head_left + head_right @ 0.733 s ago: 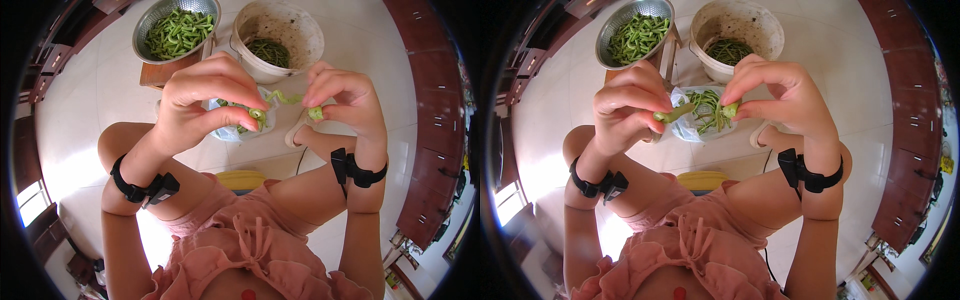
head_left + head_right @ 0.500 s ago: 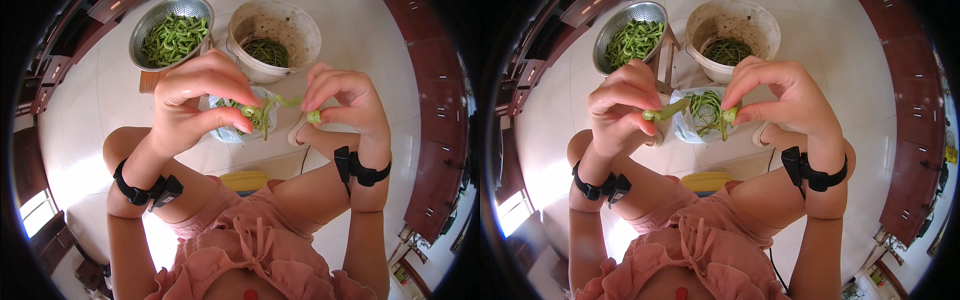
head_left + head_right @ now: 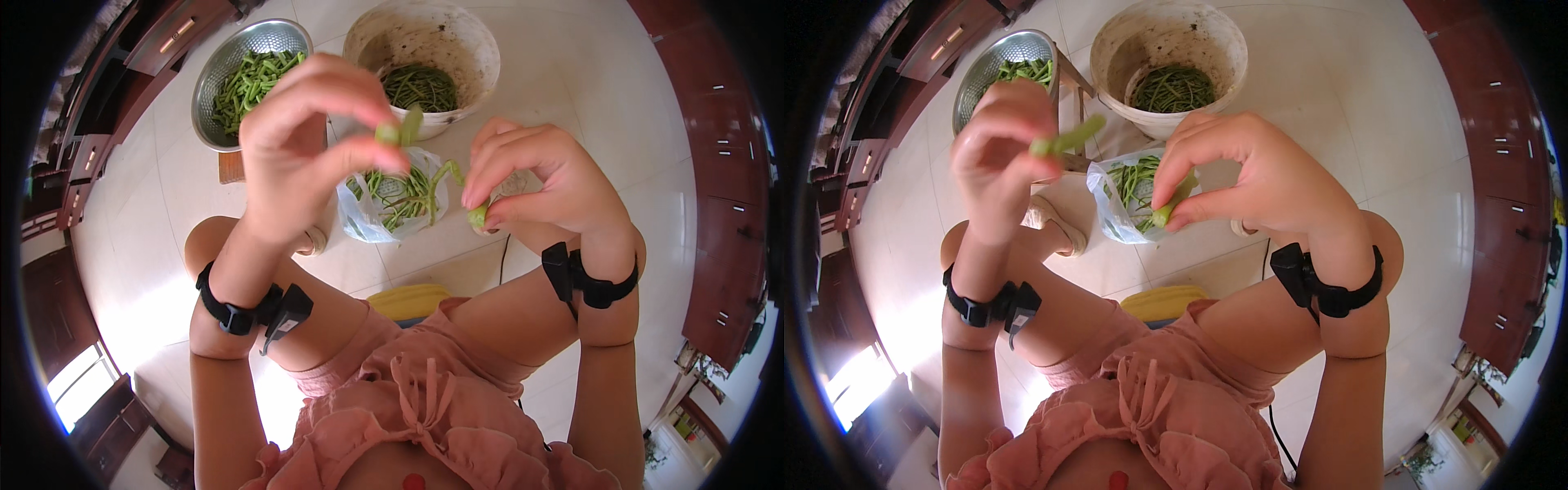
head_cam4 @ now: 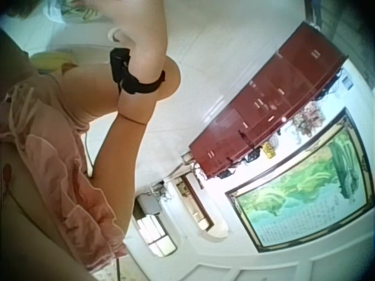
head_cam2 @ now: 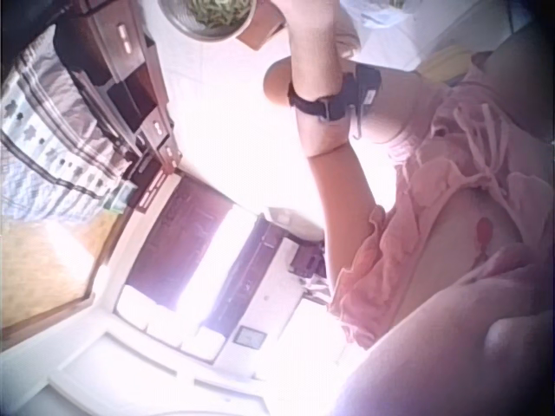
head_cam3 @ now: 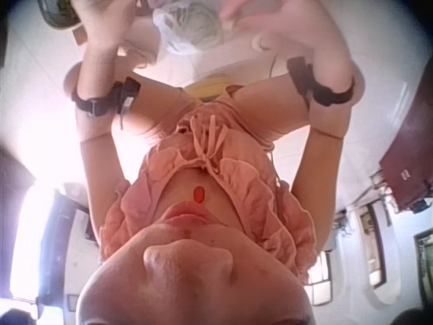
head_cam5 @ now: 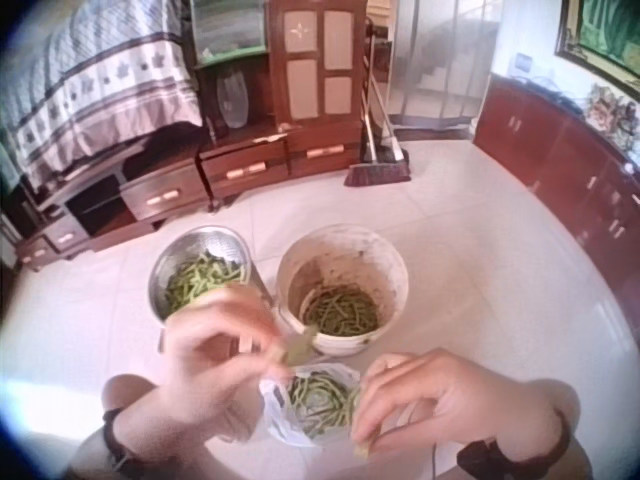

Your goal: The person snaps and peels long green beans by hand, placing the trimmed pieces into a metal colander and discarding the ends into a bucket.

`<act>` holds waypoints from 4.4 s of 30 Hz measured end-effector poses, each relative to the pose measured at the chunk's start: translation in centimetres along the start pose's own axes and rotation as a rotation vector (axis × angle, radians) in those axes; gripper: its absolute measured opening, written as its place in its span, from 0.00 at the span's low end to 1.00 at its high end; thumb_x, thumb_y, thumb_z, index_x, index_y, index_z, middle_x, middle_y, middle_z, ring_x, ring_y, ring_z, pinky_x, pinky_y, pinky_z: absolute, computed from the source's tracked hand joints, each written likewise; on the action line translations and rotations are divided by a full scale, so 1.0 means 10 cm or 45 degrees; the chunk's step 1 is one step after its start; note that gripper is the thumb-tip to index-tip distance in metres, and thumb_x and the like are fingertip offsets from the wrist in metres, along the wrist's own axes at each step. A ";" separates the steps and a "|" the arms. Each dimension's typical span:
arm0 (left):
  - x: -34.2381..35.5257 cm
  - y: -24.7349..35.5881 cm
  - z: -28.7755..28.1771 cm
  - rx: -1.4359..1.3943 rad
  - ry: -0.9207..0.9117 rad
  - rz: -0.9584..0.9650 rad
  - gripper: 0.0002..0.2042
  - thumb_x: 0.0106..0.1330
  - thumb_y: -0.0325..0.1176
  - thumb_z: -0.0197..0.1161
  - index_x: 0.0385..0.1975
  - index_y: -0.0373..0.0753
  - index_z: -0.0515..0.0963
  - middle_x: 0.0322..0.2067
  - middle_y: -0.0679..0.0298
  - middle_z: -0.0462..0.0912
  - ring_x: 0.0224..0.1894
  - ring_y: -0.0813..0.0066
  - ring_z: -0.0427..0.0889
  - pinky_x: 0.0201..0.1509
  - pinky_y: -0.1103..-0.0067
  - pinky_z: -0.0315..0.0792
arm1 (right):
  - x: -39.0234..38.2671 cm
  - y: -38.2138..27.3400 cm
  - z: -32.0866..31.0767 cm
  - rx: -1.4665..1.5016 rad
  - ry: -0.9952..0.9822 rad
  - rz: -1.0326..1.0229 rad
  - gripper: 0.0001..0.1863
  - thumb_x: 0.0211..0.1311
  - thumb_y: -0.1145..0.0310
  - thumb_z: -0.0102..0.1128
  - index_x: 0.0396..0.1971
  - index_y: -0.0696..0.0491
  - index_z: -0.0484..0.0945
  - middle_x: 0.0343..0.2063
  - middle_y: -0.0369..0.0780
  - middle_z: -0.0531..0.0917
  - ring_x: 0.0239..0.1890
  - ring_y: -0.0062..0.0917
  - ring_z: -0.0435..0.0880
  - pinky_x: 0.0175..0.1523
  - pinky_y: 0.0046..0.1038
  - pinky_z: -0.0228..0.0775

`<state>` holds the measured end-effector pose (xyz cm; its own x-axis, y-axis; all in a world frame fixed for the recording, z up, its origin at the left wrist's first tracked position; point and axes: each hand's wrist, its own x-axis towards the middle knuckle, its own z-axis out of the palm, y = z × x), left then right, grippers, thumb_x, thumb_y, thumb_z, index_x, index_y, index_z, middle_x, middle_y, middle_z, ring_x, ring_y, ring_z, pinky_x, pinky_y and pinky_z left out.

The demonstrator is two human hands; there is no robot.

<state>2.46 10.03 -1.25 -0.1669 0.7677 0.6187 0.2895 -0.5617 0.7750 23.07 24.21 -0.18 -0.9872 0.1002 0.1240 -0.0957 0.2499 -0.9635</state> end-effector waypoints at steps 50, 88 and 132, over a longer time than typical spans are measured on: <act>-0.38 0.28 -0.14 0.064 -0.100 -0.393 0.13 0.52 0.18 0.64 0.38 0.34 0.76 0.37 0.62 0.78 0.41 0.73 0.76 0.48 0.76 0.69 | 0.21 0.12 0.47 -0.348 0.394 -0.283 0.09 0.47 0.70 0.68 0.29 0.54 0.81 0.23 0.36 0.80 0.30 0.30 0.74 0.39 0.31 0.64; -0.71 0.39 -0.15 0.470 -0.509 -0.339 0.12 0.45 0.29 0.73 0.32 0.41 0.83 0.32 0.68 0.80 0.39 0.67 0.74 0.44 0.73 0.66 | 0.20 0.09 0.48 0.072 -0.259 0.075 0.09 0.47 0.72 0.70 0.30 0.57 0.84 0.25 0.37 0.83 0.32 0.25 0.74 0.40 0.25 0.65; -0.59 0.36 -0.41 0.116 -0.364 -0.511 0.08 0.51 0.26 0.70 0.30 0.36 0.79 0.29 0.64 0.81 0.34 0.68 0.76 0.41 0.76 0.67 | 0.16 -0.19 -0.06 0.178 0.089 -0.023 0.06 0.51 0.77 0.65 0.30 0.60 0.83 0.29 0.38 0.83 0.32 0.21 0.74 0.39 0.24 0.65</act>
<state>0.65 2.18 -1.56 -0.0208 0.9787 0.2042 0.3389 -0.1852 0.9224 21.74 24.50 2.02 -0.9744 0.1649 0.1529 -0.1347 0.1164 -0.9840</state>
